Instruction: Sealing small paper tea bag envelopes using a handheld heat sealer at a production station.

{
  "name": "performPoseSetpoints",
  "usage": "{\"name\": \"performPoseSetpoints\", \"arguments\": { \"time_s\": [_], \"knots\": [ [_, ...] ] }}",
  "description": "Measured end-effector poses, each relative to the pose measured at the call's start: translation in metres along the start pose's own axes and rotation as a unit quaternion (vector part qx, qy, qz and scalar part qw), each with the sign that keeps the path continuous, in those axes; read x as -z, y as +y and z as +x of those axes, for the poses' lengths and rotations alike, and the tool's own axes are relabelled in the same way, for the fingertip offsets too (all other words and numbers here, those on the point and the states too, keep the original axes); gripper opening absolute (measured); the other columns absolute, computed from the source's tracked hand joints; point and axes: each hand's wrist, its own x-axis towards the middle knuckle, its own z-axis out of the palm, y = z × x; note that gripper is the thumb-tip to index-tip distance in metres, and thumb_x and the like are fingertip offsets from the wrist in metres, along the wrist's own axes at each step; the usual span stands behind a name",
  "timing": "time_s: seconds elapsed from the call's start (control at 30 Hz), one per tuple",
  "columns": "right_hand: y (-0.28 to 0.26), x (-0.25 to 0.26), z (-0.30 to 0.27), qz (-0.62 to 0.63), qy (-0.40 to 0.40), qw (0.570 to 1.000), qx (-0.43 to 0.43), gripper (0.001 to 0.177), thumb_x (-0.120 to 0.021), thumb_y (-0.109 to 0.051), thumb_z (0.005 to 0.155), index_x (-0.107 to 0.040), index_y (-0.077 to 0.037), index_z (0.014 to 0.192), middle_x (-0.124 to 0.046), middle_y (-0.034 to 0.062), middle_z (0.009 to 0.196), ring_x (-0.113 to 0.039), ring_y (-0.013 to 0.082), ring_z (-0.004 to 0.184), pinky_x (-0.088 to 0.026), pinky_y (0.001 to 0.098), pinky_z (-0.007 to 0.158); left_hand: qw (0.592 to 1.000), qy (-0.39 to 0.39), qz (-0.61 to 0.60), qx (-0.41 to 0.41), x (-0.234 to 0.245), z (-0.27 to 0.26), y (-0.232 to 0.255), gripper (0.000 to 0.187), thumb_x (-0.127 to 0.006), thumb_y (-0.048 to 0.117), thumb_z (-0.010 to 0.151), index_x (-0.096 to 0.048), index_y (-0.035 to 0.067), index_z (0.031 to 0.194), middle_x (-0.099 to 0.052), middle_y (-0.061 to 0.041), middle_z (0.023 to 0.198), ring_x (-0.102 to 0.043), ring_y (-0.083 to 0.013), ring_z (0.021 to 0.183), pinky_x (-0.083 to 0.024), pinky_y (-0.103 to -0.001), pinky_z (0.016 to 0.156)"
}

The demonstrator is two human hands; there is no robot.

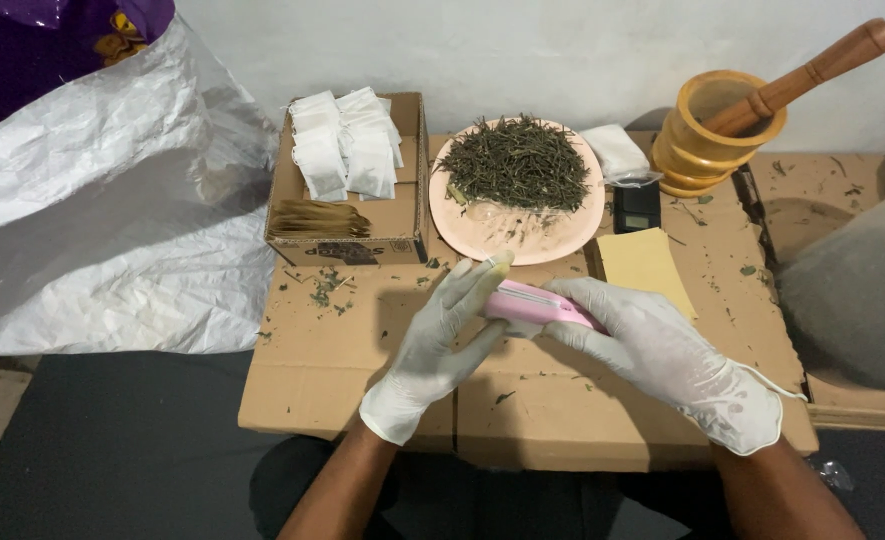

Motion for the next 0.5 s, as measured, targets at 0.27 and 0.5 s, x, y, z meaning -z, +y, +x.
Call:
{"name": "performPoseSetpoints", "arguments": {
  "time_s": [0.27, 0.5],
  "knots": [
    [-0.0006, 0.0005, 0.0003, 0.008, 0.002, 1.000, -0.014, 0.048, -0.070, -0.049, 0.101, -0.072, -0.038, 0.147, -0.086, 0.0044, 0.129, -0.078, 0.0357, 0.127, -0.061, 0.0548, 0.111, 1.000, -0.008, -0.018, 0.019, -0.0005, -0.0001, 0.0019, 0.079, -0.085, -0.002, 0.097, -0.057, 0.023, 0.166, -0.063, -0.005, 0.168, -0.057, -0.0222, 0.155, -0.031, -0.050, 0.139],
    [-0.0028, 0.0008, -0.0017, -0.009, -0.001, 1.000, 0.003, 0.047, -0.071, -0.050, 0.101, -0.071, -0.038, 0.145, -0.085, 0.0044, 0.129, -0.077, 0.0358, 0.127, -0.062, 0.0561, 0.110, 1.000, -0.012, -0.008, 0.020, -0.0010, 0.0043, 0.0058, 0.080, -0.085, -0.001, 0.098, -0.055, 0.023, 0.168, -0.061, -0.004, 0.169, -0.054, -0.0202, 0.158, -0.027, -0.050, 0.141]
  ]
}}
